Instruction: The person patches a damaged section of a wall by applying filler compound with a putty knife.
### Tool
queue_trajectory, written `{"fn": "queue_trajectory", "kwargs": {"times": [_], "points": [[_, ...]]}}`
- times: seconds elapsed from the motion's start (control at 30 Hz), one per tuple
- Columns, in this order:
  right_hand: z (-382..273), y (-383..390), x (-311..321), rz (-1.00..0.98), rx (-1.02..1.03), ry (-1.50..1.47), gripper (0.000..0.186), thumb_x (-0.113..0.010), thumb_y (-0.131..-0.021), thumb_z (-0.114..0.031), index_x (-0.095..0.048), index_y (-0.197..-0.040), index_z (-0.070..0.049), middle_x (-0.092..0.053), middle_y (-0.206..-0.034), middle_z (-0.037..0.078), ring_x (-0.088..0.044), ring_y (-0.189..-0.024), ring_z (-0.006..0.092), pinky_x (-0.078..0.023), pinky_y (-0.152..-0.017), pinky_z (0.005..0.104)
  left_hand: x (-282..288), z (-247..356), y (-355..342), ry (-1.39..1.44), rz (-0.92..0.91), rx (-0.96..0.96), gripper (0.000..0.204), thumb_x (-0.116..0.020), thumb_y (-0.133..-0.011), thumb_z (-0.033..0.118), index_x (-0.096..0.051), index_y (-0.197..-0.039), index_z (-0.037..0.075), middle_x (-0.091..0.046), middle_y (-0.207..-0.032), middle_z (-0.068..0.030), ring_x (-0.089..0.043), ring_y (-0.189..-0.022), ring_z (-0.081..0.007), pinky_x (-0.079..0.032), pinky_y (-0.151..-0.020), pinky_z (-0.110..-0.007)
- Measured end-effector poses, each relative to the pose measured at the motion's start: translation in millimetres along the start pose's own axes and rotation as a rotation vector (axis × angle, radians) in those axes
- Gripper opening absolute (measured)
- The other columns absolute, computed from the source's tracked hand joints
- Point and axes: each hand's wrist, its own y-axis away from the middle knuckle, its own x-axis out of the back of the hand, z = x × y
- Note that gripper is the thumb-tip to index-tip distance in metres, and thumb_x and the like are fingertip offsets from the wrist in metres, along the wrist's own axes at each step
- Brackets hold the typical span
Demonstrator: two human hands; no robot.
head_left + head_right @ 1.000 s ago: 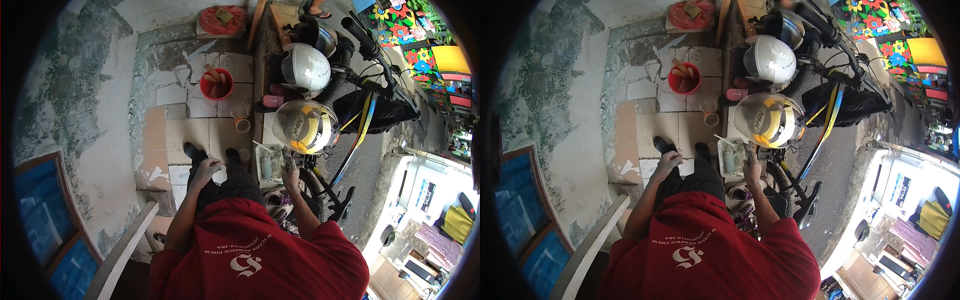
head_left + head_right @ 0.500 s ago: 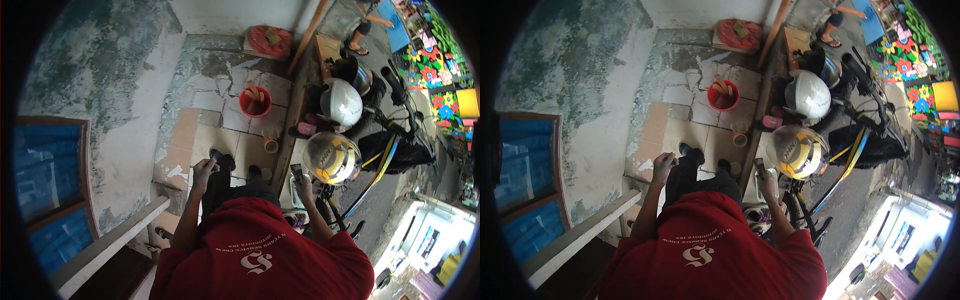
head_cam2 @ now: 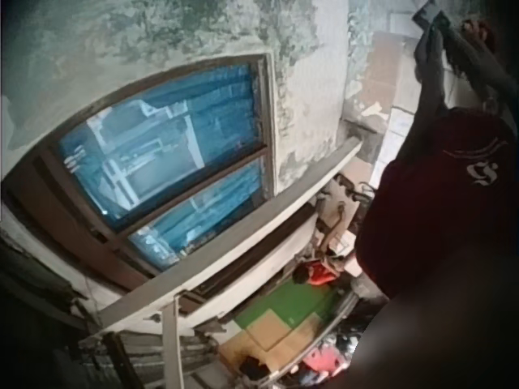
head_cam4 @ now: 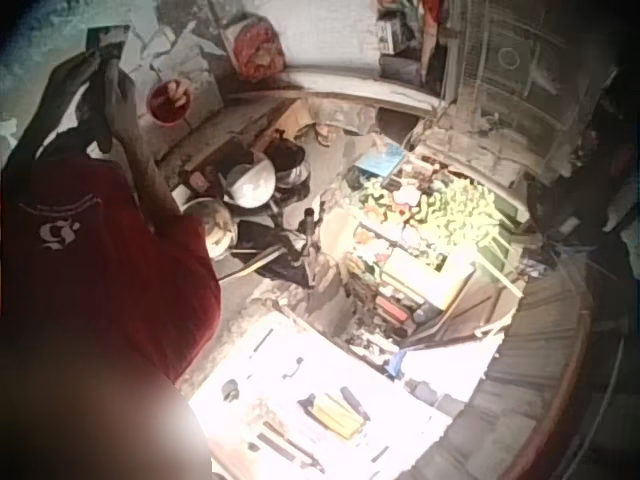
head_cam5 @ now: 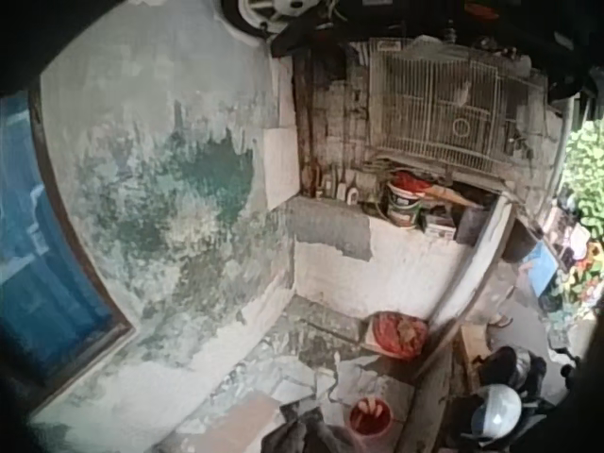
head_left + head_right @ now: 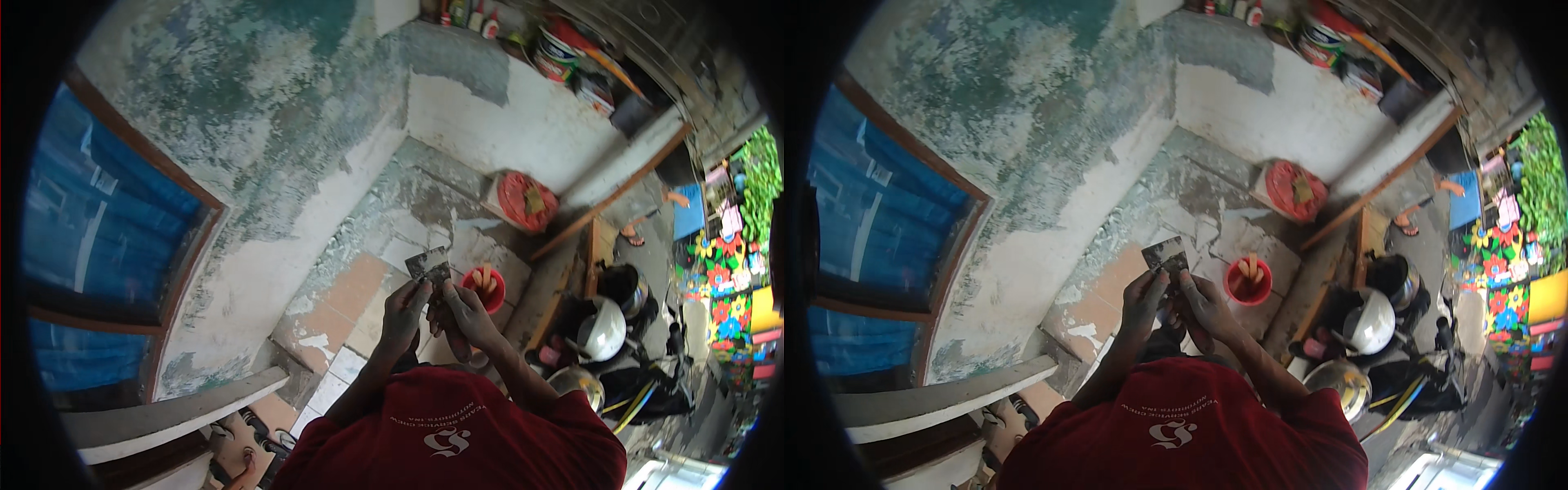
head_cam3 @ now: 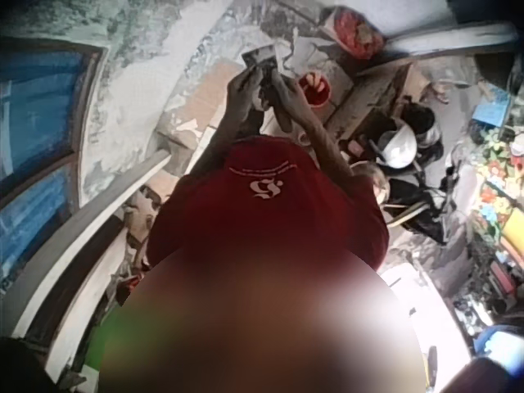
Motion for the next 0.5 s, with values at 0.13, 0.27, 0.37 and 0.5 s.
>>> {"fn": "queue_trajectory", "kwargs": {"times": [0.13, 0.27, 0.37, 0.5], "points": [[-30, -52, -34, -0.196, -0.147, 0.235, 0.041, -0.034, -0.097, -0.033, -0.048, -0.11, 0.003, -0.058, -0.078, 0.006, -0.058, -0.058, 0.0088, -0.044, -0.046, 0.0196, 48, 31, -44, 0.21, 0.195, -0.155, 0.029, -0.048, -0.093, 0.022, -0.054, -0.107, -0.003, -0.062, -0.091, -0.0104, -0.062, -0.079, -0.0153, -0.048, -0.061, -0.024], [-45, -92, -58, -0.207, -0.035, 0.205, 0.039, -0.037, -0.097, -0.031, -0.047, -0.118, 0.001, -0.049, -0.067, -0.002, -0.043, -0.049, 0.0025, -0.032, -0.042, 0.0168, 69, 71, -67, 0.323, 0.163, -0.088, 0.03, -0.046, -0.093, 0.018, -0.051, -0.111, -0.006, -0.06, -0.103, -0.0167, -0.062, -0.094, -0.0236, -0.051, -0.077, -0.029], [-54, -123, -70, -0.179, -0.035, 0.252, 0.034, -0.037, -0.097, -0.029, -0.049, -0.112, 0.0, -0.047, -0.064, -0.003, -0.04, -0.049, 0.0013, -0.03, -0.042, 0.0173, 91, 81, -78, 0.248, 0.162, -0.111, 0.027, -0.048, -0.092, 0.014, -0.052, -0.109, -0.007, -0.06, -0.103, -0.0178, -0.061, -0.096, -0.0232, -0.051, -0.078, -0.03], [-53, -160, -82, -0.137, 0.24, 0.552, 0.021, -0.044, -0.094, -0.018, -0.048, -0.103, 0.001, -0.047, -0.061, 0.002, -0.045, -0.046, 0.0105, -0.037, -0.042, 0.023, 101, 102, -103, 0.193, 0.276, -0.135, 0.019, -0.052, -0.09, 0.014, -0.056, -0.095, -0.004, -0.063, -0.088, -0.0146, -0.064, -0.088, -0.0219, -0.05, -0.075, -0.028]]}}
